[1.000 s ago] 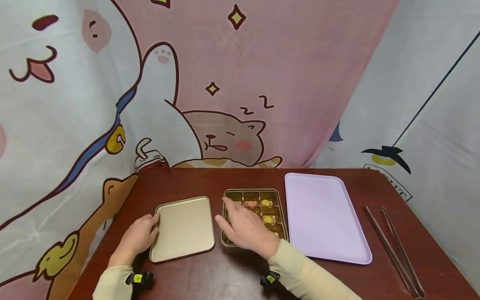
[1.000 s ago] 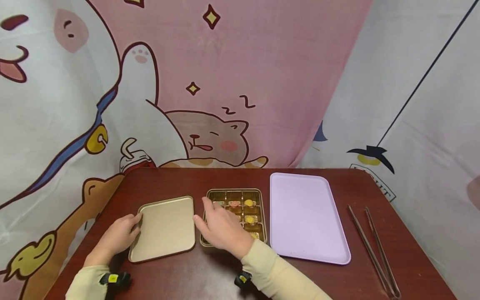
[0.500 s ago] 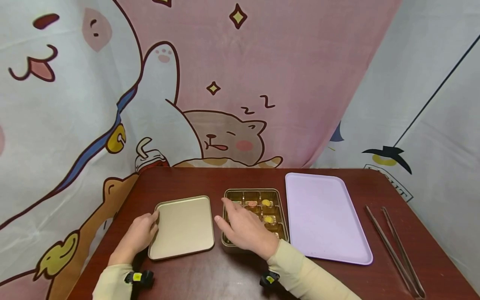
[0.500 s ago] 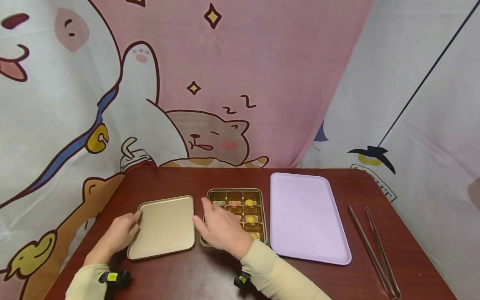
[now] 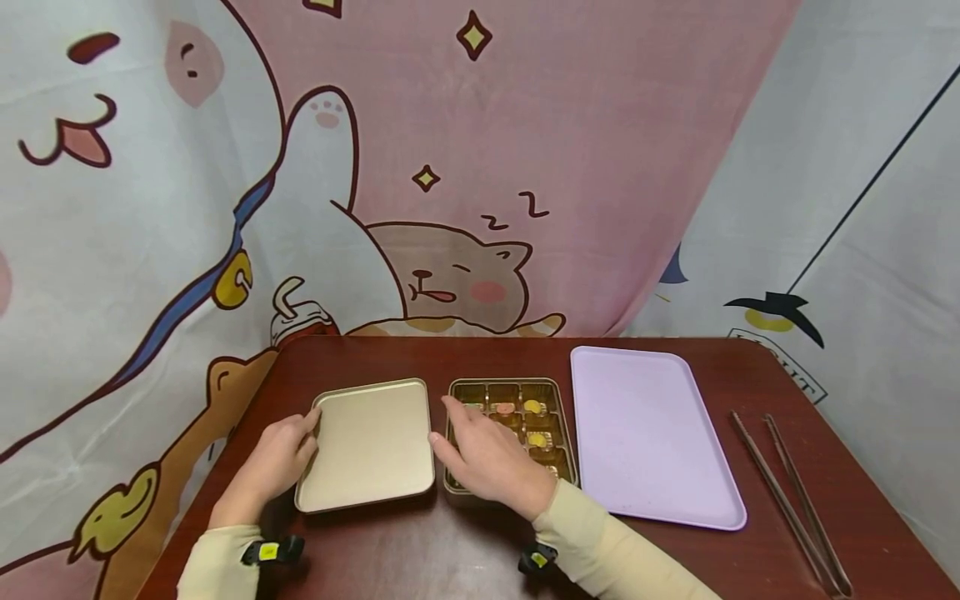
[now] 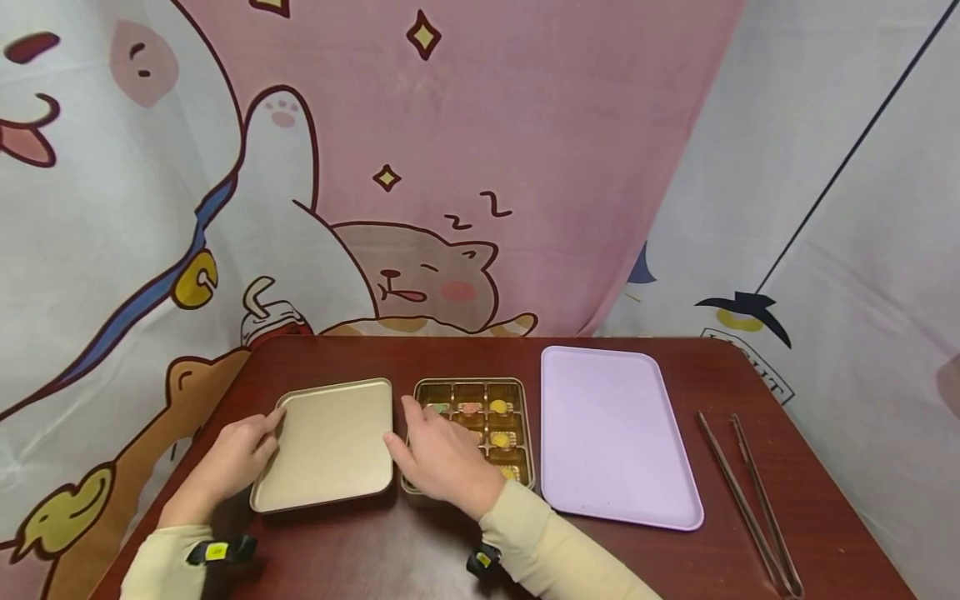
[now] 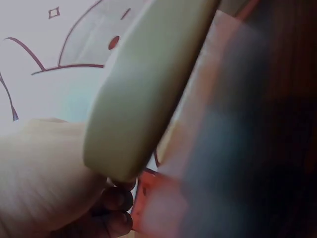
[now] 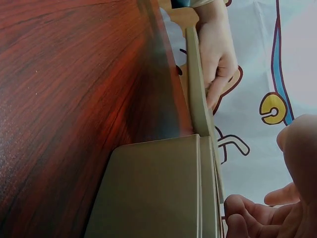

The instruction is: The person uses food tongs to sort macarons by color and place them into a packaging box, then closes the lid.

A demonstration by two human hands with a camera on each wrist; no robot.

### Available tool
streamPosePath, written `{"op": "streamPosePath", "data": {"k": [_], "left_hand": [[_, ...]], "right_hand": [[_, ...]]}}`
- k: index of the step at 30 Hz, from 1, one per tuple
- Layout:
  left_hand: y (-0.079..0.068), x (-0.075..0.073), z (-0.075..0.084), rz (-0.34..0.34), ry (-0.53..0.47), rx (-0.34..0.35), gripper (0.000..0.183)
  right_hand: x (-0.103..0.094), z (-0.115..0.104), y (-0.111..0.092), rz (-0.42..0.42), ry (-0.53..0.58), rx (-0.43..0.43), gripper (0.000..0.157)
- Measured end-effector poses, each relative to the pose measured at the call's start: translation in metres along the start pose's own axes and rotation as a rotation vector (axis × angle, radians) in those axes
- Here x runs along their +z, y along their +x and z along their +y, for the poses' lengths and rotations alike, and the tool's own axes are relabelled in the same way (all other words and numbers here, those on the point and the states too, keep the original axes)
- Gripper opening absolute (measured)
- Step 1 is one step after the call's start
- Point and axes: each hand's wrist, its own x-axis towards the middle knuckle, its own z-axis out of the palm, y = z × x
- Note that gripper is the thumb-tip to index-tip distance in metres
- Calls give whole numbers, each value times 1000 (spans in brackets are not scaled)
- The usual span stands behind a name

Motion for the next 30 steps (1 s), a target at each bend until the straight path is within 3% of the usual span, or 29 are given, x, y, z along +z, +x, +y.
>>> {"op": "streamPosePath", "data": {"k": [10,15,22,30], "left_hand": [[4,-19,22,58,1,78,44],[5,-26,34,84,2,108,43],[3,-31,43,86,-21,108,44],[4,-29,45,78,-37,103,44]], "right_hand": [[2,-3,4,33,4,-11,68],[3,-4,7,49,-8,-34,62],[2,-5,9,60,-23,-41,51],[-1,-5,8,21,-28,-16,53]]}}
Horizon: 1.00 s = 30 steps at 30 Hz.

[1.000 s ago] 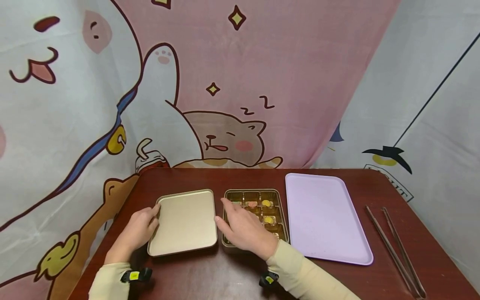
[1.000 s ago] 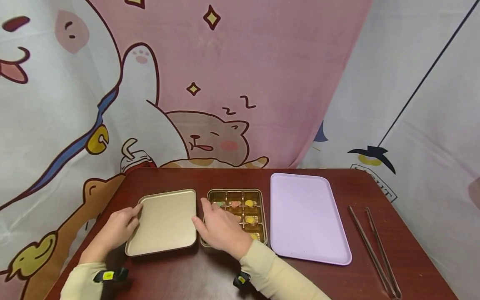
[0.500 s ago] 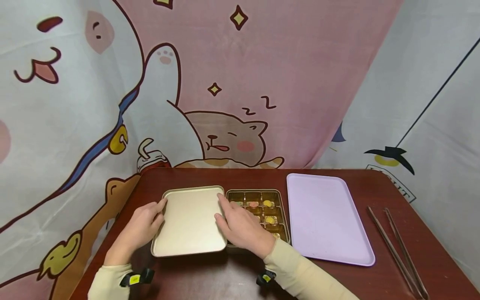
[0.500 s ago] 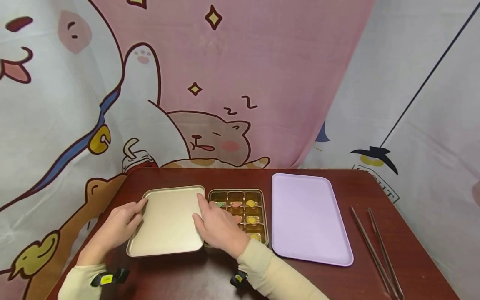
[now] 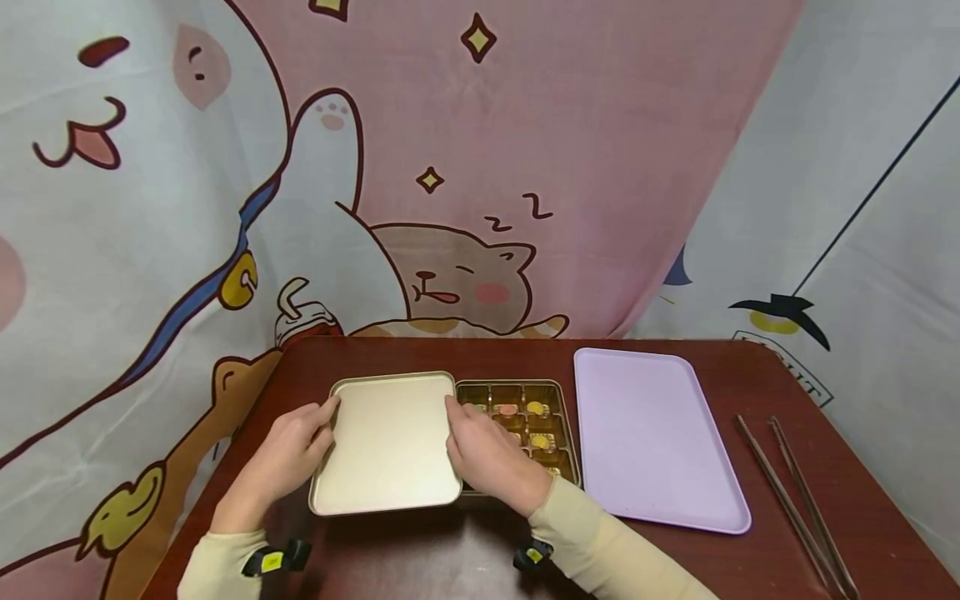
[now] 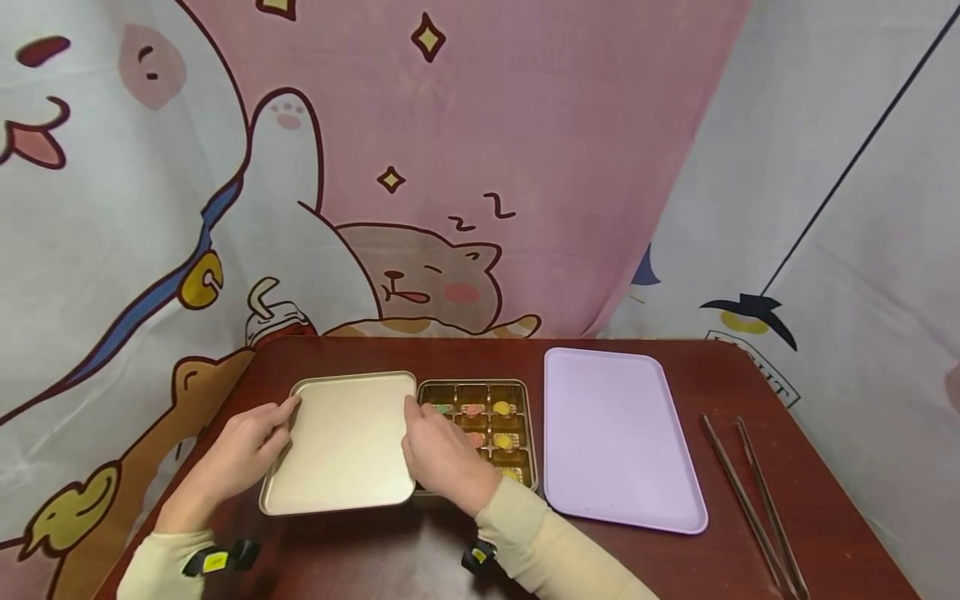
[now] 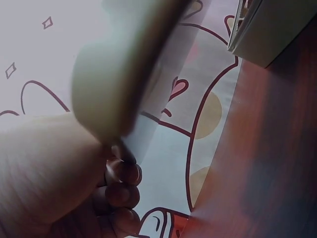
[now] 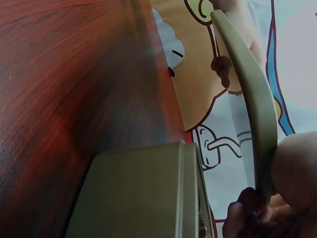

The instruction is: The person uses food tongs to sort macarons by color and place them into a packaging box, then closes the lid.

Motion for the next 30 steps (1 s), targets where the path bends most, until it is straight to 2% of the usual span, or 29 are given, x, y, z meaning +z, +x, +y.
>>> {"op": "streamPosePath", "data": {"k": [6,10,19,30], "left_hand": [[8,5,7,-21,-13,13,45],[14,10,12,-32,-20,33,45],[37,28,31,-74,-27,106,45],[66,58,66,-88,-65,206,43]], "right_hand": [[-6,8,-4,30,-25,-46,53],[-11,16,-7,36,-20,-40,53],[-29,40,-25,40,-41,21,53],[-52,78,-52,46,-91,82,53]]}}
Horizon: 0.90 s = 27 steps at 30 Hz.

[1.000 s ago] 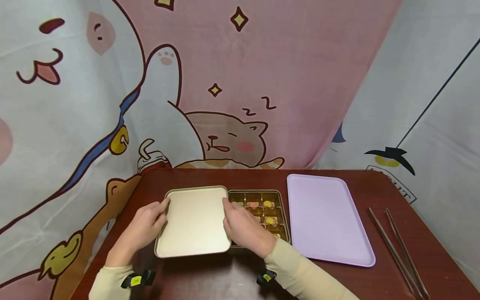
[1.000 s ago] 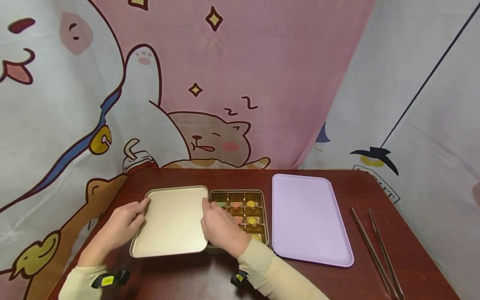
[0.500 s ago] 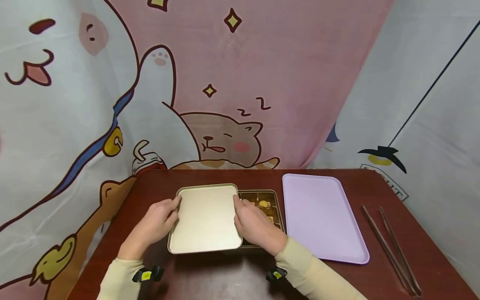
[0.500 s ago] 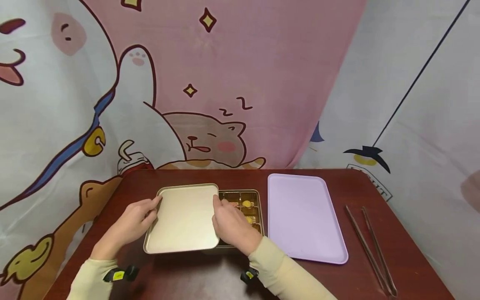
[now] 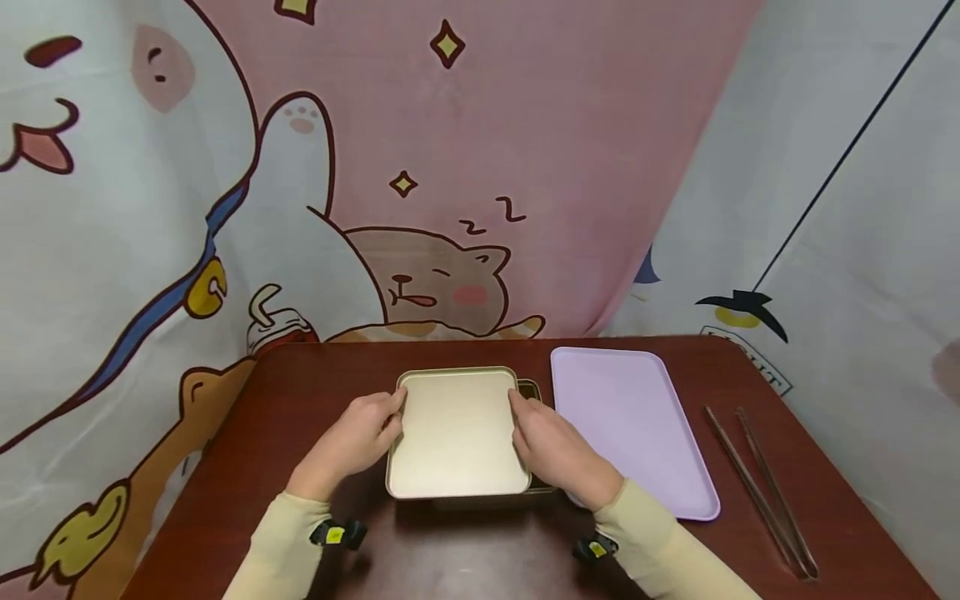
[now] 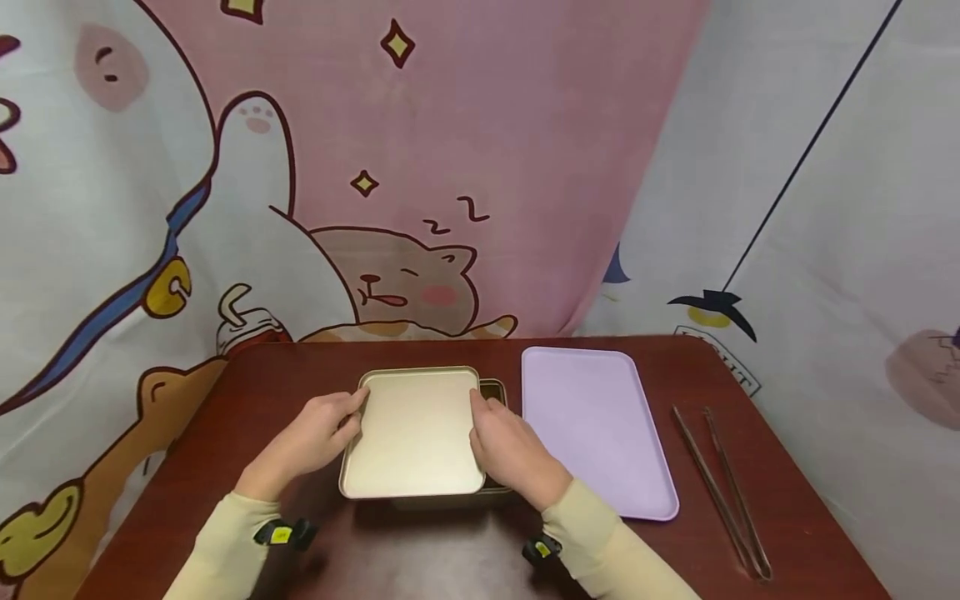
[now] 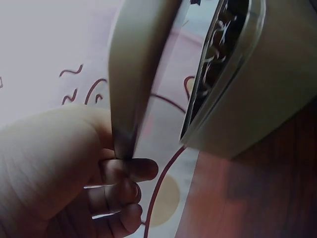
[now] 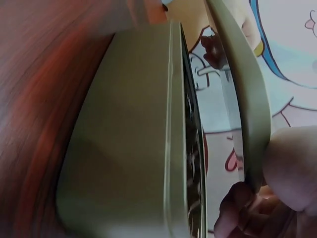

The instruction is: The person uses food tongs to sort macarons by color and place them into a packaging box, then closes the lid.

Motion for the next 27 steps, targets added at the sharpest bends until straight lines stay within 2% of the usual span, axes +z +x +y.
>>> {"op": "streamPosePath", "data": {"k": [12,20,24,27], "left_hand": [[25,20,20,-15,-71,53,45],[23,23,18,7,-99,20,44],[21,21,15,29,-167,-16,38],[19,18,13,15,-227,-37,34]], "right_hand": [[-12,32,-19,67,-7,-36,51],[-12,37,-20,87,128,-37,46],[-15,37,-21,81,231,3,43],[-17,37,-21,79,288,44,40]]}}
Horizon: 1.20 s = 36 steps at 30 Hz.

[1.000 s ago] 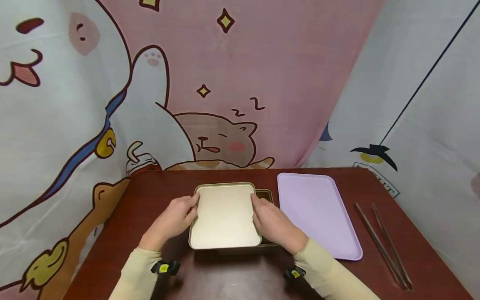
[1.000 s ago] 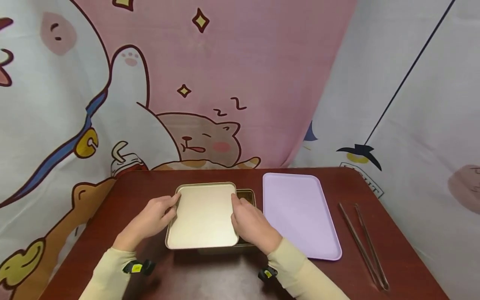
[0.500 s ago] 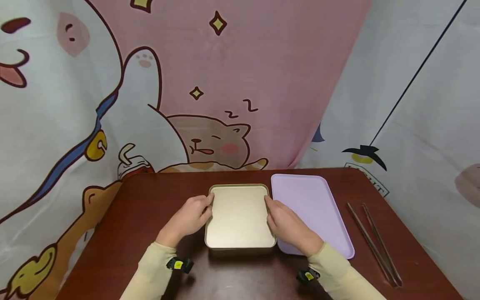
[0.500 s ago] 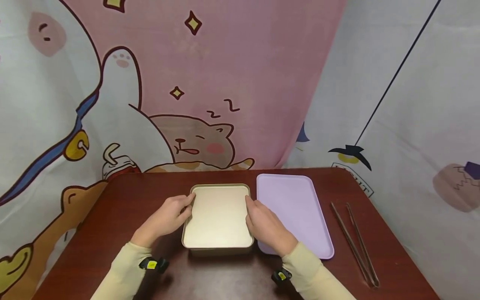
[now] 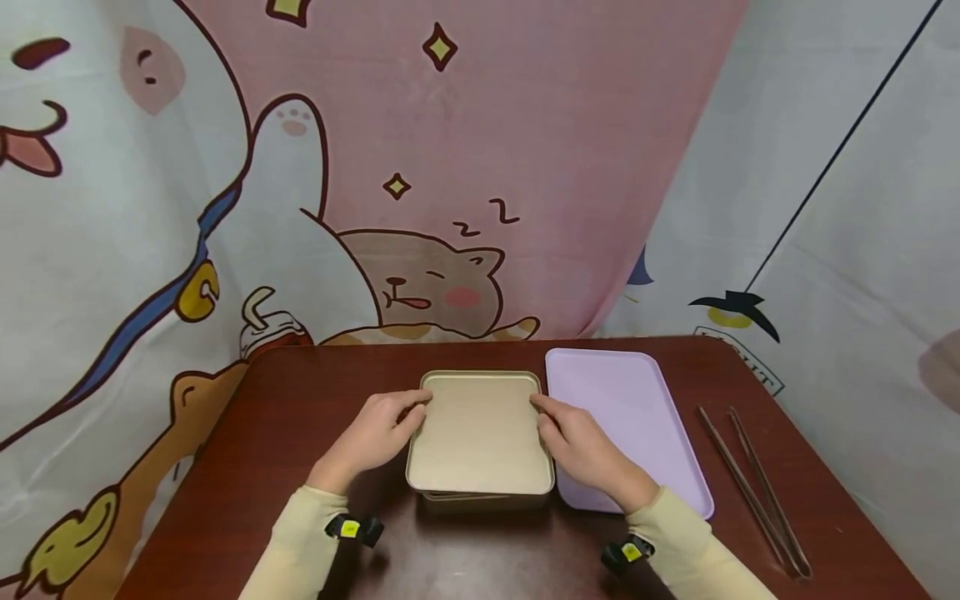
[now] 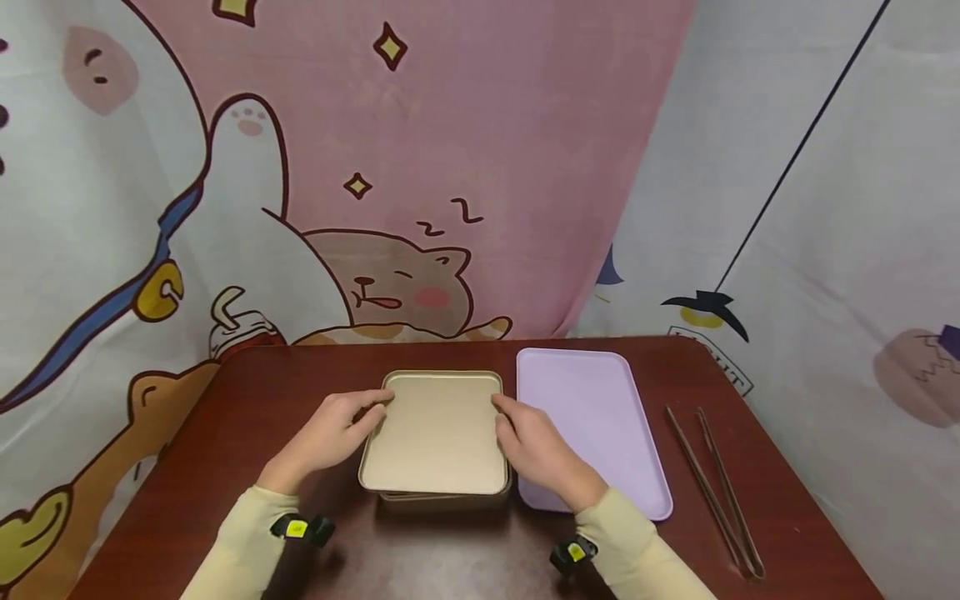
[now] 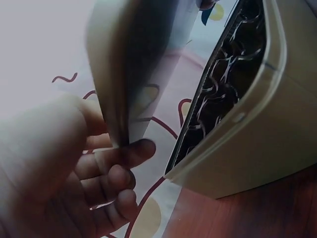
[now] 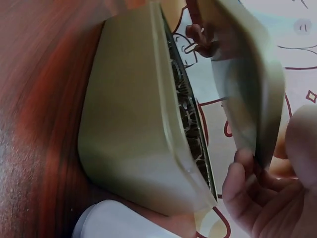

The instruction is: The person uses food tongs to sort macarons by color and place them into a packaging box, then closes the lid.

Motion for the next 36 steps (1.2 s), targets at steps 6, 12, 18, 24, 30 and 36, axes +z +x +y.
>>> {"op": "streamPosePath", "data": {"k": [6,12,18,24,30,36], "left_hand": [[-3,-7,-2,-30,-44,-31,42],[-5,-12,0,-41,-55,-46,52],[-6,-14,2,19,-92,3,41],[-5,-15,4,141,-87,114,6],[-5,-15,10,168,-86,140,13],[-4,-13,14,138,-144,76,34]], "right_hand": [[-8,3,1,-71,196,44,44],[-15,6,3,-119,234,3,48],[-16,6,2,-110,257,-6,45],[-13,3,3,94,133,-118,12],[-10,1,6,183,93,-120,9],[-8,1,7,180,94,-68,20]]}}
